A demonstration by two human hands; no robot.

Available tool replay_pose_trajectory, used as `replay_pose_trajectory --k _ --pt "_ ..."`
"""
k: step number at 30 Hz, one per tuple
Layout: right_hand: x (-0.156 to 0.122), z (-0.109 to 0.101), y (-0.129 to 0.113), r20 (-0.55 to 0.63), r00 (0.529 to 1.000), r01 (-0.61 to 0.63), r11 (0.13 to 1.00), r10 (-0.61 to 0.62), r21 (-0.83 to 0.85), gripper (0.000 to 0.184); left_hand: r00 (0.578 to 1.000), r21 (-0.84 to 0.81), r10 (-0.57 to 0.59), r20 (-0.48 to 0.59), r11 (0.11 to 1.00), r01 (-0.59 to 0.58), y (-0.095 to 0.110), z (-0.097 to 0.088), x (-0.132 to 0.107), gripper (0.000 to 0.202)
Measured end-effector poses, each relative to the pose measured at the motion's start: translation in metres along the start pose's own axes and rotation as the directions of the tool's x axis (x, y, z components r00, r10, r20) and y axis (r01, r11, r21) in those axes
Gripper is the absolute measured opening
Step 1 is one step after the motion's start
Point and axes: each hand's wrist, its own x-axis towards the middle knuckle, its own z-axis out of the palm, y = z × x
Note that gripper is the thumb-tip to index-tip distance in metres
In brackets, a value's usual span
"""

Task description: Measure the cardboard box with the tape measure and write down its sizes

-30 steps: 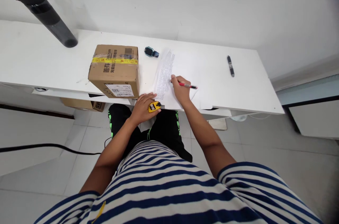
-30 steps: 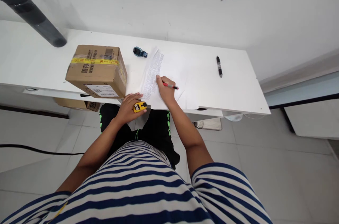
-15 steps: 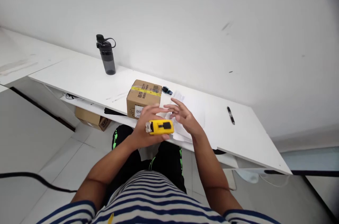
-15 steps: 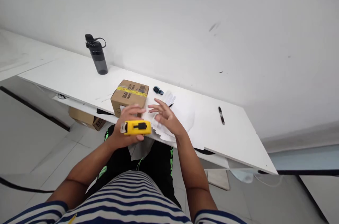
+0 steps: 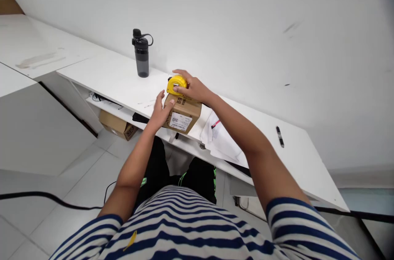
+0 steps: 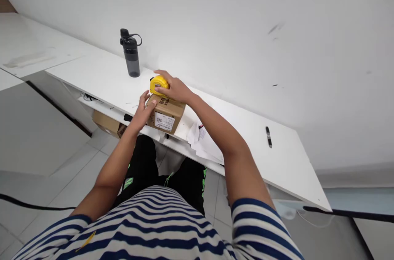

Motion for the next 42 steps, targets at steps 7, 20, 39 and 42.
replay_pose_trajectory --k 7,20,39,42 --pt "0.012 -0.004 -0.006 0.189 0.977 0.118 0.988 -0.097 -0.104 0.053 0.998 -0.027 0.054 -0.033 0.998 -0.055 -0.009 0.022 -0.009 0.062" --pt "-0.007 -0.022 -0.009 0.048 0.991 -0.114 0.984 0.122 -0.133 0.048 0.993 -0.050 -0.010 -0.114 0.999 0.005 0.002 0.024 0.004 0.034" --pt "0.003 -0.020 -0.007 0.057 0.995 -0.061 0.964 0.079 -0.258 0.061 0.998 -0.357 0.001 -0.066 0.934 -0.024 0.000 0.034 0.004 0.046" --pt "-0.001 -0.021 -0.019 0.112 0.985 -0.086 0.941 0.129 -0.328 0.059 0.998 -0.408 0.007 -0.061 0.912 -0.032 -0.001 0.034 0.005 0.048"
